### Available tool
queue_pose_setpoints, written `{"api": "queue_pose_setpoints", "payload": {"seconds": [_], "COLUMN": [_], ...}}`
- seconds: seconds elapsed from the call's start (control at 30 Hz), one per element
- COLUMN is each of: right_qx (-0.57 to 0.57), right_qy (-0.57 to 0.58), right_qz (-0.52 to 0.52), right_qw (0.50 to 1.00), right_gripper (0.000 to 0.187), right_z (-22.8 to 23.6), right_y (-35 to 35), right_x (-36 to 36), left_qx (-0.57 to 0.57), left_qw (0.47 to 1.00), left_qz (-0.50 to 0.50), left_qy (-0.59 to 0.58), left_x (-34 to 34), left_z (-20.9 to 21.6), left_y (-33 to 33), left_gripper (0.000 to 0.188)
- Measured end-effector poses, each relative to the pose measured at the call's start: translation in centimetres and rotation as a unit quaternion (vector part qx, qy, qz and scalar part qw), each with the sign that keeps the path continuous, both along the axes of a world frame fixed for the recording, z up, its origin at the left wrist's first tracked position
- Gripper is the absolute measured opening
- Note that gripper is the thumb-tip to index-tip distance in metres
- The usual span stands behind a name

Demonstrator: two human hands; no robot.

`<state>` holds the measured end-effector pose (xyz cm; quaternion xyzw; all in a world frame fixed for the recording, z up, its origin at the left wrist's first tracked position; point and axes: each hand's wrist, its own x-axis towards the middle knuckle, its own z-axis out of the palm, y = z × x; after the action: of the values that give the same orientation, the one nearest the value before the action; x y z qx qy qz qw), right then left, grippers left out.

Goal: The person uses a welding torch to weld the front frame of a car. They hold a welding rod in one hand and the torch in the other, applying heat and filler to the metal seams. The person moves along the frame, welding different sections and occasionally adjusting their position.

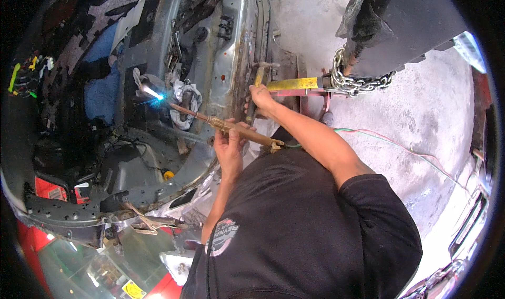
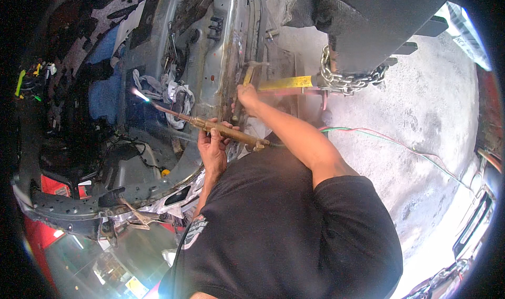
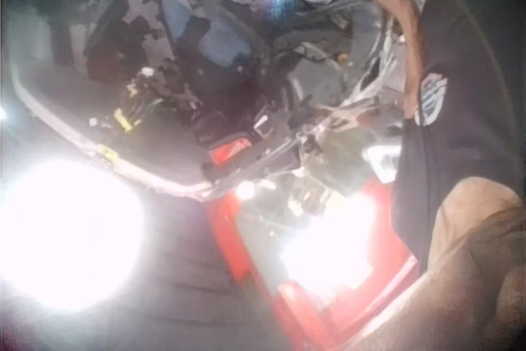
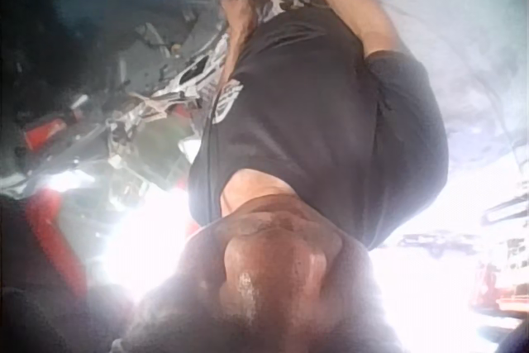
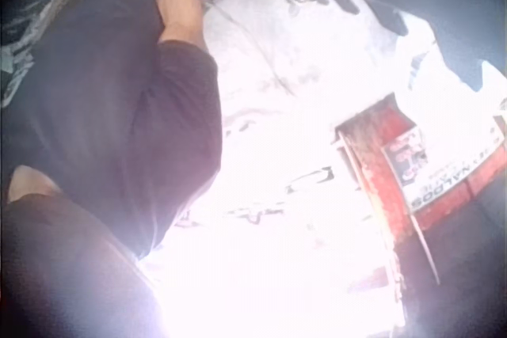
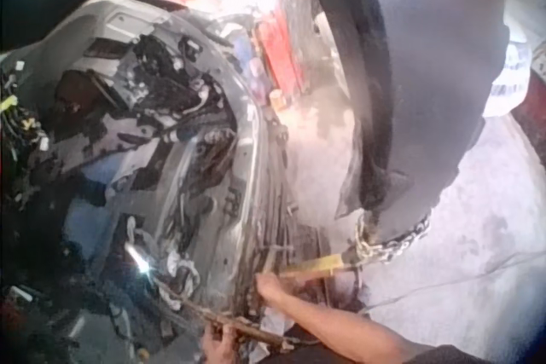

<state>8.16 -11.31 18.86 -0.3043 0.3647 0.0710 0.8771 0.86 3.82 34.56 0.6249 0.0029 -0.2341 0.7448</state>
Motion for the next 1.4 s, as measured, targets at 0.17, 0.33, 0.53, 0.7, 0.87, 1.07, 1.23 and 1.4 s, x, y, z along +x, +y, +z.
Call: {"api": "queue_pose_setpoints", "payload": {"seconds": [0.17, 0.33, 0.53, 0.7, 0.87, 1.07, 1.23, 1.4], "right_qx": [-0.057, 0.043, 0.06, 0.054, 0.026, 0.022, -0.01, -0.048], "right_qy": [0.038, 0.005, 0.027, 0.001, 0.033, 0.003, -0.005, -0.012], "right_qz": [-0.097, 0.017, -0.003, -0.003, 0.046, 0.026, 0.027, 0.073], "right_qw": [0.993, 0.999, 0.998, 0.999, 0.998, 0.999, 1.0, 0.996], "right_gripper": [0.029, 0.033, 0.024, 0.029, 0.023, 0.023, 0.022, 0.025], "right_z": [1.0, 0.6, 0.8, 0.7, 0.7, 0.2, -0.8, -1.0], "right_y": [0.6, 1.8, 2.8, 1.7, 1.4, -1.9, -4.9, -5.8], "right_x": [-1.7, -1.8, -2.3, -3.4, -2.9, -0.2, 1.3, 1.9], "left_qx": [0.016, 0.004, 0.0, 0.0, 0.008, 0.008, -0.001, -0.001], "left_qw": [1.0, 1.0, 0.999, 0.999, 0.997, 0.996, 0.996, 0.996], "left_qz": [0.007, 0.015, 0.014, 0.039, 0.058, 0.064, 0.071, 0.076], "left_qy": [-0.014, -0.022, -0.033, -0.036, -0.042, -0.056, -0.045, -0.038], "left_x": [-0.8, -2.0, -3.3, -4.1, -4.5, -5.0, -5.3, -5.4], "left_z": [0.5, 1.0, 1.2, 1.2, 1.3, 1.7, 1.3, 0.8], "left_y": [-0.1, 0.1, -0.2, -0.5, -0.8, -1.7, -2.0, -1.7], "left_gripper": [0.041, 0.043, 0.043, 0.043, 0.042, 0.04, 0.04, 0.041]}}
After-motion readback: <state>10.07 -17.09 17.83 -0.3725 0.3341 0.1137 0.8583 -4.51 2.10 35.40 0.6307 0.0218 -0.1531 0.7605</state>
